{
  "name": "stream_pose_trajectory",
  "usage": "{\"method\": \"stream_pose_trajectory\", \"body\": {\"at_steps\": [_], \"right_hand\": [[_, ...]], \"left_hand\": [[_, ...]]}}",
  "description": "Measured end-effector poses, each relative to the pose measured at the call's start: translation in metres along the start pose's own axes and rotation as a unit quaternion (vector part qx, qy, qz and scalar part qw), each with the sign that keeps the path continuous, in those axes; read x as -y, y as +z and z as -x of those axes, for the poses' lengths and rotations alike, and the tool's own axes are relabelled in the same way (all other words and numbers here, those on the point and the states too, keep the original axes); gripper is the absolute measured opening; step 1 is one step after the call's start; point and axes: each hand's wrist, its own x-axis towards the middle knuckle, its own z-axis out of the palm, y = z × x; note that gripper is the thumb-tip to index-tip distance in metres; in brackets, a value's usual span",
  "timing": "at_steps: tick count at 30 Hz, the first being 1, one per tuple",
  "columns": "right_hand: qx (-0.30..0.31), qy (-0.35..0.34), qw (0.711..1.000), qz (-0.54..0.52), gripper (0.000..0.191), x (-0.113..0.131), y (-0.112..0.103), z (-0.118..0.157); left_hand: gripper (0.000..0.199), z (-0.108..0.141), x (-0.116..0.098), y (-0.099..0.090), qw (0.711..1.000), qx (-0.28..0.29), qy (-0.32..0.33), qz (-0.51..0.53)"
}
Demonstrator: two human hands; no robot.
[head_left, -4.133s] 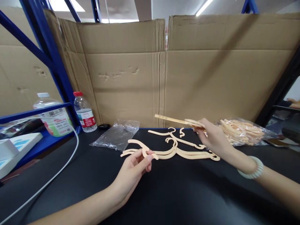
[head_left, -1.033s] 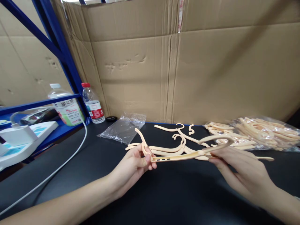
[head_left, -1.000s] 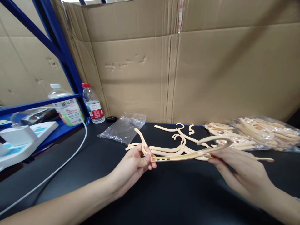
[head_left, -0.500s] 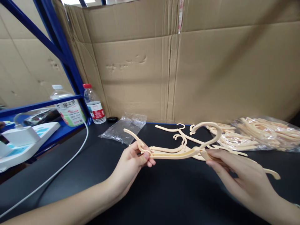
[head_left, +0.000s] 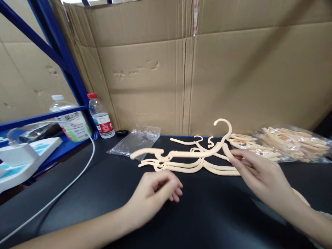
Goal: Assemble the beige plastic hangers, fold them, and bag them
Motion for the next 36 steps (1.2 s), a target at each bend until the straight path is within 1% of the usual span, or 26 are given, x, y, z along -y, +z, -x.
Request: {"method": "stream_pose_trajectory", "body": {"at_steps": [1, 2, 3, 4, 5, 6, 7, 9, 11, 13, 17, 21, 25, 30, 34, 36], "right_hand": [[0.007, 0.003, 1.000, -0.003, 0.017, 0.000, 0.001, -0.001], [0.016, 0.006, 1.000, -0.008, 0.017, 0.000, 0.002, -0.001], [0.028, 0.008, 1.000, -0.013, 0.016, 0.000, 0.003, 0.000], [0.041, 0.007, 0.999, -0.015, 0.015, 0.001, 0.005, 0.001], [0.058, 0.005, 0.998, -0.016, 0.015, 0.001, 0.008, 0.003], [0.079, 0.003, 0.997, -0.018, 0.014, 0.002, 0.011, 0.006], [0.099, -0.001, 0.995, -0.021, 0.014, 0.002, 0.014, 0.008], [0.130, -0.016, 0.991, -0.020, 0.013, 0.003, 0.020, 0.014], [0.147, -0.040, 0.988, -0.006, 0.013, 0.003, 0.025, 0.017], [0.165, -0.056, 0.985, 0.013, 0.013, 0.003, 0.029, 0.019], [0.199, -0.070, 0.977, 0.032, 0.014, 0.003, 0.031, 0.017], [0.203, -0.083, 0.974, 0.056, 0.015, 0.001, 0.031, 0.015], [0.199, -0.077, 0.973, 0.086, 0.014, -0.002, 0.030, 0.013], [0.181, -0.068, 0.977, 0.088, 0.021, -0.006, 0.029, 0.011], [0.179, -0.061, 0.977, 0.095, 0.032, -0.010, 0.030, 0.011], [0.183, -0.059, 0.978, 0.084, 0.036, -0.012, 0.031, 0.012]], "left_hand": [[0.022, 0.003, -0.004, 0.002, 0.994, 0.052, 0.056, -0.072], [0.020, 0.005, -0.008, 0.003, 0.978, 0.103, 0.119, -0.136], [0.020, 0.008, -0.013, 0.005, 0.954, 0.153, 0.179, -0.187], [0.022, 0.009, -0.018, 0.005, 0.926, 0.203, 0.225, -0.226], [0.022, 0.011, -0.023, 0.006, 0.901, 0.236, 0.253, -0.260], [0.022, 0.012, -0.027, 0.006, 0.882, 0.260, 0.264, -0.290], [0.024, 0.012, -0.030, 0.005, 0.871, 0.257, 0.270, -0.319], [0.031, 0.014, -0.030, 0.003, 0.866, 0.225, 0.260, -0.363], [0.041, 0.015, -0.025, 0.002, 0.863, 0.195, 0.235, -0.404], [0.047, 0.015, -0.017, 0.003, 0.857, 0.177, 0.206, -0.438], [0.046, 0.015, -0.005, 0.004, 0.855, 0.160, 0.159, -0.467], [0.044, 0.013, 0.001, 0.004, 0.864, 0.151, 0.145, -0.459], [0.045, 0.011, 0.003, 0.002, 0.875, 0.150, 0.138, -0.439], [0.042, 0.010, 0.007, 0.003, 0.882, 0.128, 0.131, -0.433], [0.053, 0.011, 0.016, 0.005, 0.886, 0.079, 0.118, -0.442], [0.059, 0.012, 0.021, 0.006, 0.886, 0.068, 0.108, -0.446]]}}
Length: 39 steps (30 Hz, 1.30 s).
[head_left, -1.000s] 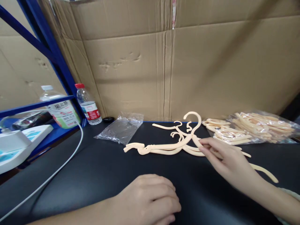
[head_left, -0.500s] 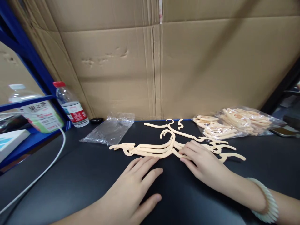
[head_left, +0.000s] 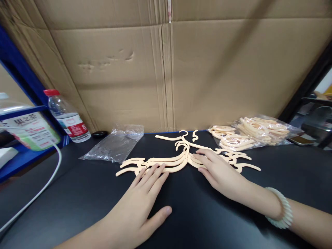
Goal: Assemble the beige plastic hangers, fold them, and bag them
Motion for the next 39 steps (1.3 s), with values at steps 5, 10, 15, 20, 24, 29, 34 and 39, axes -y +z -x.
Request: {"method": "stream_pose_trajectory", "body": {"at_steps": [5, 10, 15, 20, 24, 29, 34, 39], "right_hand": [[0.013, 0.008, 1.000, -0.026, 0.039, -0.005, 0.004, 0.001], [0.003, -0.006, 0.999, -0.045, 0.037, -0.008, 0.000, -0.002], [-0.010, -0.016, 0.998, -0.056, 0.033, -0.007, -0.006, -0.005], [-0.047, -0.023, 0.996, -0.067, 0.023, -0.024, -0.015, -0.014], [-0.091, 0.008, 0.996, -0.007, 0.018, -0.059, -0.024, -0.025], [-0.093, 0.041, 0.994, 0.029, 0.022, -0.093, -0.032, -0.037], [-0.030, 0.013, 0.997, 0.066, 0.025, -0.096, -0.034, -0.054], [0.046, -0.056, 0.992, 0.099, 0.028, -0.094, -0.030, -0.077]], "left_hand": [[0.062, 0.000, 0.002, 0.003, 1.000, 0.007, 0.009, -0.007], [0.062, -0.001, 0.004, 0.001, 1.000, 0.008, 0.015, 0.004], [0.062, -0.002, 0.007, -0.001, 0.999, 0.027, 0.024, 0.009], [0.061, -0.002, 0.003, -0.006, 0.997, 0.012, 0.048, 0.058], [0.063, -0.002, -0.001, -0.010, 0.988, 0.064, 0.091, 0.111], [0.053, -0.004, 0.000, -0.016, 0.976, 0.116, 0.125, 0.137], [0.049, -0.009, -0.001, -0.020, 0.972, 0.126, 0.139, 0.139], [0.049, -0.010, -0.002, -0.024, 0.972, 0.125, 0.142, 0.140]]}}
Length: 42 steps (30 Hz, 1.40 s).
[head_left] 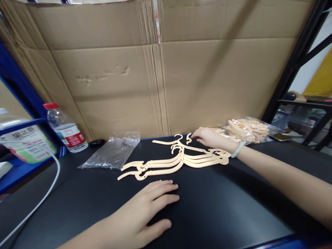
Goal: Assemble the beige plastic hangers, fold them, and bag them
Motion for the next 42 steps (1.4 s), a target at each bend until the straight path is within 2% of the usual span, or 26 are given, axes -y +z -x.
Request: {"method": "stream_pose_trajectory", "body": {"at_steps": [3, 7, 14, 17, 21, 23, 25, 26, 27, 29, 32, 34, 35, 37, 38, 40, 42], "right_hand": [[0.034, -0.040, 0.998, 0.028, 0.031, 0.002, 0.005, -0.014], [0.059, -0.080, 0.993, 0.057, 0.022, 0.010, 0.012, -0.024], [0.040, -0.108, 0.989, 0.088, 0.014, 0.017, 0.006, -0.022], [-0.002, -0.095, 0.993, 0.076, 0.012, 0.014, 0.001, -0.019], [-0.115, -0.029, 0.992, 0.038, 0.015, 0.013, -0.003, -0.012], [-0.175, 0.012, 0.984, 0.013, 0.017, 0.022, -0.004, -0.007], [-0.225, 0.060, 0.970, -0.068, 0.016, 0.041, -0.007, -0.003], [-0.244, 0.095, 0.950, -0.171, 0.013, 0.053, -0.009, -0.001], [-0.247, 0.122, 0.918, -0.285, 0.012, 0.066, -0.010, 0.001], [-0.184, 0.142, 0.857, -0.459, 0.017, 0.095, -0.013, 0.005], [-0.070, 0.128, 0.801, -0.581, 0.019, 0.134, -0.014, 0.009], [-0.021, 0.111, 0.776, -0.621, 0.020, 0.152, -0.011, 0.012], [-0.004, 0.106, 0.768, -0.631, 0.020, 0.158, -0.010, 0.013], [0.015, 0.094, 0.774, -0.626, 0.021, 0.163, -0.009, 0.014], [0.017, 0.084, 0.793, -0.603, 0.022, 0.161, -0.010, 0.013], [-0.003, 0.063, 0.857, -0.512, 0.022, 0.148, -0.014, 0.011], [-0.050, 0.054, 0.928, -0.366, 0.019, 0.125, -0.017, 0.008]], "left_hand": [[0.049, -0.001, 0.000, -0.001, 1.000, 0.015, 0.004, 0.002], [0.049, -0.001, 0.002, 0.000, 1.000, 0.018, 0.009, 0.000], [0.049, 0.002, 0.002, 0.000, 1.000, 0.015, 0.023, 0.006], [0.048, 0.002, 0.001, 0.000, 1.000, 0.009, 0.026, 0.012], [0.042, 0.001, -0.001, -0.003, 0.999, 0.011, 0.008, 0.040], [0.040, 0.001, -0.002, -0.002, 0.997, -0.004, -0.008, 0.073], [0.039, -0.001, 0.000, 0.001, 0.992, -0.035, -0.039, 0.118], [0.038, -0.003, 0.001, 0.004, 0.986, -0.057, -0.060, 0.147], [0.037, -0.005, 0.002, 0.006, 0.977, -0.081, -0.082, 0.181], [0.037, -0.010, 0.004, 0.011, 0.945, -0.132, -0.116, 0.277], [0.039, -0.020, 0.006, 0.016, 0.861, -0.214, -0.139, 0.440], [0.031, -0.024, 0.005, 0.016, 0.811, -0.267, -0.157, 0.497], [0.026, -0.026, 0.005, 0.016, 0.796, -0.288, -0.165, 0.507], [0.020, -0.027, 0.004, 0.016, 0.779, -0.314, -0.177, 0.513], [0.022, -0.026, 0.004, 0.016, 0.774, -0.318, -0.181, 0.517], [0.026, -0.025, 0.005, 0.016, 0.766, -0.311, -0.186, 0.531], [0.029, -0.025, 0.006, 0.016, 0.764, -0.297, -0.189, 0.540]]}}
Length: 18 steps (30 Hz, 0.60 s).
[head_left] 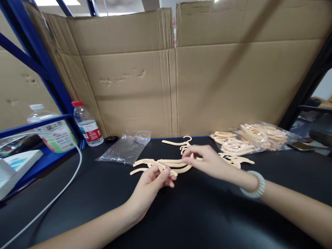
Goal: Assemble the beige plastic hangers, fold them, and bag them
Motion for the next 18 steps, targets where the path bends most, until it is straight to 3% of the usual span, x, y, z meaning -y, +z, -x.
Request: {"method": "stream_pose_trajectory", "body": {"at_steps": [2, 4, 7, 10, 18], "right_hand": [[-0.044, -0.029, 0.984, 0.172, 0.012, -0.022, -0.019, -0.006], [-0.038, -0.007, 0.964, 0.264, 0.012, -0.049, -0.033, -0.010], [-0.003, 0.038, 0.964, 0.265, 0.007, -0.082, -0.041, -0.011], [-0.001, 0.056, 0.969, 0.240, 0.009, -0.099, -0.037, -0.011], [-0.112, 0.044, 0.971, 0.204, 0.009, -0.092, -0.049, -0.015]], "left_hand": [[0.029, 0.000, 0.000, 0.000, 1.000, 0.006, -0.002, -0.016], [0.026, 0.000, 0.000, 0.000, 0.999, 0.006, 0.005, -0.041], [0.022, -0.001, -0.001, 0.000, 0.998, 0.007, 0.016, -0.062], [0.021, -0.001, -0.001, -0.001, 0.997, 0.001, 0.015, -0.074], [0.022, 0.001, -0.002, -0.004, 0.999, -0.003, 0.003, -0.054]]}}
